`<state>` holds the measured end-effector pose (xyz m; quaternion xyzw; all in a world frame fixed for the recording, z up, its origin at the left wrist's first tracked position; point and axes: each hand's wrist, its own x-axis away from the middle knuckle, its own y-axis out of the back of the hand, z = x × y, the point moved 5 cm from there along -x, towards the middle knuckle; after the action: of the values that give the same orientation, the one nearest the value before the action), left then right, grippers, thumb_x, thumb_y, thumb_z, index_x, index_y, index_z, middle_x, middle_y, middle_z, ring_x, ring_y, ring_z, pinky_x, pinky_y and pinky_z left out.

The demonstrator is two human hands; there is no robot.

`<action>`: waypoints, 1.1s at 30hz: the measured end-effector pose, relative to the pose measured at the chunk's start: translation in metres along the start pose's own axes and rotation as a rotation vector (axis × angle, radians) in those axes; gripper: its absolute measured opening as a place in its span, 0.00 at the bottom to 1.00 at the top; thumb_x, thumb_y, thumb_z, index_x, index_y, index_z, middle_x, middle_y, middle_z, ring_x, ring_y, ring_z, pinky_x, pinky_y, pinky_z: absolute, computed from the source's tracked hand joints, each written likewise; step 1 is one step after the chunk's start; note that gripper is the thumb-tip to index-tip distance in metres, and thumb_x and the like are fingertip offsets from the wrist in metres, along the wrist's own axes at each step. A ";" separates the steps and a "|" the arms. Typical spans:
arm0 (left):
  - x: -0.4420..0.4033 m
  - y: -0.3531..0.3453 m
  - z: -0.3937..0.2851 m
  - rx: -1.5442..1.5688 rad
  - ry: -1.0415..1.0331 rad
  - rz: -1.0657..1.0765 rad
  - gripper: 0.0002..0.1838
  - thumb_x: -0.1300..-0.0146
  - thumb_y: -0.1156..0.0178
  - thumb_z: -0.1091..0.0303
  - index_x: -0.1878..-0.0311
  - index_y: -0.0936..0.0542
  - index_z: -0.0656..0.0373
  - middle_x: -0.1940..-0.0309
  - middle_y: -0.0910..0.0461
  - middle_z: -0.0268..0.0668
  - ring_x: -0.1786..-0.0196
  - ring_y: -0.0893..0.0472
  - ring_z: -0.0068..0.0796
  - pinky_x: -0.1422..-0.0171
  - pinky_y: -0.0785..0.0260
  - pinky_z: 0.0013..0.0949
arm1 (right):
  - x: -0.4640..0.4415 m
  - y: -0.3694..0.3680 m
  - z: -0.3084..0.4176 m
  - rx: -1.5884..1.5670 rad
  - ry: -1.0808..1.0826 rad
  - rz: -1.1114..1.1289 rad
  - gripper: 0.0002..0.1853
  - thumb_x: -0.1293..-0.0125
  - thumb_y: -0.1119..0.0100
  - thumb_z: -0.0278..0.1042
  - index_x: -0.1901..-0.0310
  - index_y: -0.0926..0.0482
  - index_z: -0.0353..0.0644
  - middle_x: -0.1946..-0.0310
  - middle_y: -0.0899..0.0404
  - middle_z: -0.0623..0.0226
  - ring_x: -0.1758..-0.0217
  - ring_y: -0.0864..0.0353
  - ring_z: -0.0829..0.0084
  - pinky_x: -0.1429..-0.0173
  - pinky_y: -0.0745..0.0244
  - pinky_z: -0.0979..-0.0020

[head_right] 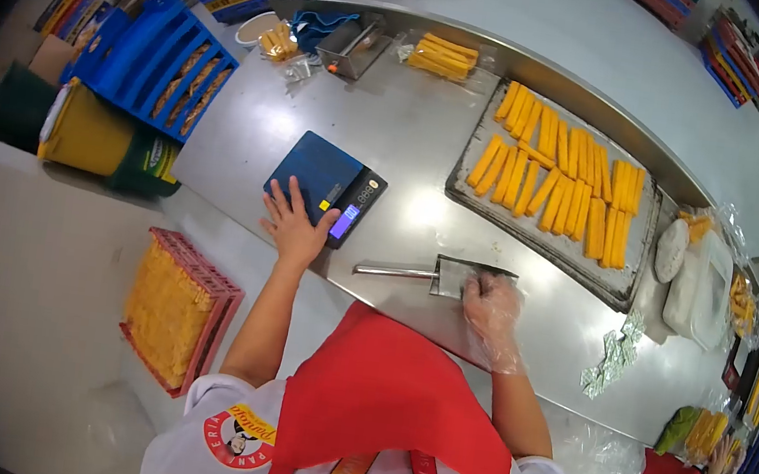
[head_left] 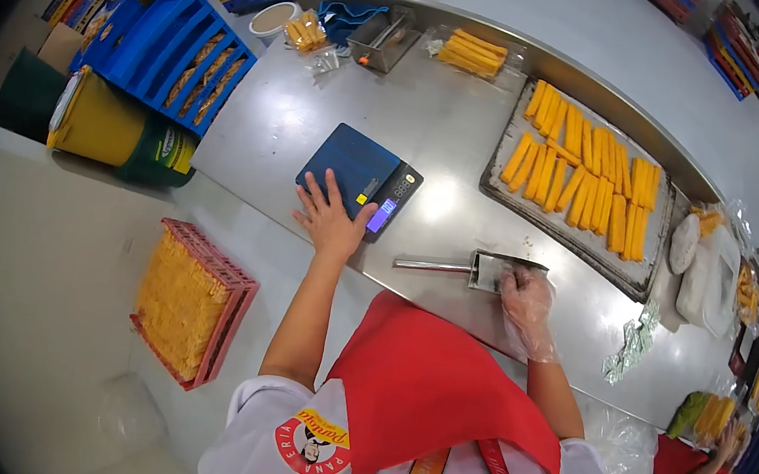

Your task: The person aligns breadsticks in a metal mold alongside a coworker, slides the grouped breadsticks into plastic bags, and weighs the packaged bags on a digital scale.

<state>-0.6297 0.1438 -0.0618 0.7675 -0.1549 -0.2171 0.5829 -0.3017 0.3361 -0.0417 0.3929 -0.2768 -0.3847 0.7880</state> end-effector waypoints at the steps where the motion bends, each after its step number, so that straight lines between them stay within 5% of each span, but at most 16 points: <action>1: -0.004 0.003 0.002 -0.011 -0.019 0.004 0.59 0.41 0.42 0.26 0.17 0.55 0.50 0.19 0.63 0.57 0.19 0.63 0.68 0.28 0.64 0.82 | 0.000 0.000 -0.001 0.010 0.003 -0.016 0.17 0.35 0.40 0.46 0.64 0.15 0.38 0.67 0.20 0.45 0.62 0.20 0.46 0.56 0.27 0.52; 5: -0.035 0.007 0.025 0.014 0.077 -0.011 0.62 0.44 0.38 0.27 0.17 0.58 0.49 0.18 0.63 0.55 0.20 0.58 0.70 0.27 0.60 0.80 | 0.000 -0.001 -0.003 -0.017 0.042 -0.051 0.17 0.35 0.40 0.46 0.64 0.15 0.38 0.67 0.20 0.45 0.61 0.20 0.48 0.56 0.28 0.53; 6: -0.045 0.015 0.028 0.010 0.130 -0.024 0.64 0.46 0.31 0.34 0.17 0.59 0.49 0.19 0.55 0.54 0.20 0.51 0.61 0.26 0.57 0.77 | 0.000 -0.002 -0.004 -0.015 0.030 -0.040 0.17 0.36 0.40 0.46 0.63 0.15 0.39 0.67 0.19 0.45 0.60 0.20 0.45 0.54 0.27 0.50; 12: -0.117 0.000 0.060 0.338 0.047 0.177 0.65 0.50 0.23 0.50 0.18 0.59 0.50 0.25 0.37 0.47 0.21 0.41 0.44 0.25 0.54 0.75 | -0.003 0.001 -0.003 -0.053 -0.030 0.032 0.16 0.37 0.42 0.44 0.63 0.15 0.39 0.67 0.18 0.44 0.59 0.20 0.42 0.52 0.26 0.47; 19: -0.132 0.011 0.006 0.173 -0.157 -0.006 0.56 0.44 0.26 0.55 0.19 0.51 0.50 0.24 0.40 0.51 0.21 0.42 0.56 0.24 0.55 0.73 | -0.023 -0.019 0.006 -0.047 0.034 0.093 0.19 0.37 0.45 0.46 0.63 0.16 0.36 0.65 0.18 0.42 0.59 0.19 0.42 0.51 0.25 0.45; 21: -0.099 0.022 -0.051 0.546 -0.392 -0.017 0.49 0.40 0.29 0.56 0.20 0.44 0.52 0.22 0.44 0.53 0.20 0.46 0.57 0.23 0.55 0.70 | -0.024 -0.018 0.025 -0.063 0.002 0.135 0.22 0.31 0.46 0.50 0.62 0.16 0.35 0.64 0.18 0.43 0.57 0.19 0.42 0.48 0.25 0.47; 24: -0.008 0.031 -0.145 0.570 -0.637 0.250 0.44 0.34 0.36 0.47 0.23 0.41 0.59 0.21 0.49 0.55 0.20 0.49 0.60 0.23 0.55 0.70 | -0.028 0.002 0.031 -0.119 0.174 -0.098 0.15 0.32 0.41 0.44 0.64 0.16 0.39 0.65 0.17 0.49 0.58 0.19 0.46 0.50 0.25 0.48; 28: 0.068 0.000 -0.187 0.354 -0.648 0.423 0.44 0.30 0.46 0.40 0.22 0.43 0.61 0.21 0.49 0.54 0.20 0.52 0.65 0.24 0.56 0.72 | -0.039 0.065 -0.031 -0.142 0.260 -0.563 0.05 0.39 0.37 0.32 0.66 0.15 0.44 0.66 0.16 0.56 0.60 0.18 0.51 0.53 0.23 0.53; 30: 0.074 -0.007 -0.192 0.296 -0.666 0.374 0.43 0.30 0.47 0.41 0.22 0.43 0.60 0.21 0.48 0.53 0.20 0.51 0.65 0.25 0.56 0.73 | -0.041 0.097 -0.103 -0.010 0.071 -0.808 0.12 0.44 0.33 0.34 0.59 0.17 0.41 0.60 0.17 0.52 0.54 0.18 0.49 0.47 0.23 0.52; 33: 0.079 -0.011 -0.197 0.232 -0.694 0.326 0.42 0.30 0.47 0.42 0.22 0.43 0.60 0.21 0.46 0.52 0.21 0.50 0.65 0.25 0.56 0.74 | -0.040 0.146 -0.148 0.235 -0.213 -0.760 0.21 0.46 0.30 0.38 0.51 0.20 0.41 0.55 0.18 0.49 0.51 0.19 0.47 0.45 0.24 0.52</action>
<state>-0.4606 0.2714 -0.0402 0.6746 -0.4858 -0.3493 0.4324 -0.1575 0.4865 -0.0056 0.5124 -0.2343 -0.6527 0.5065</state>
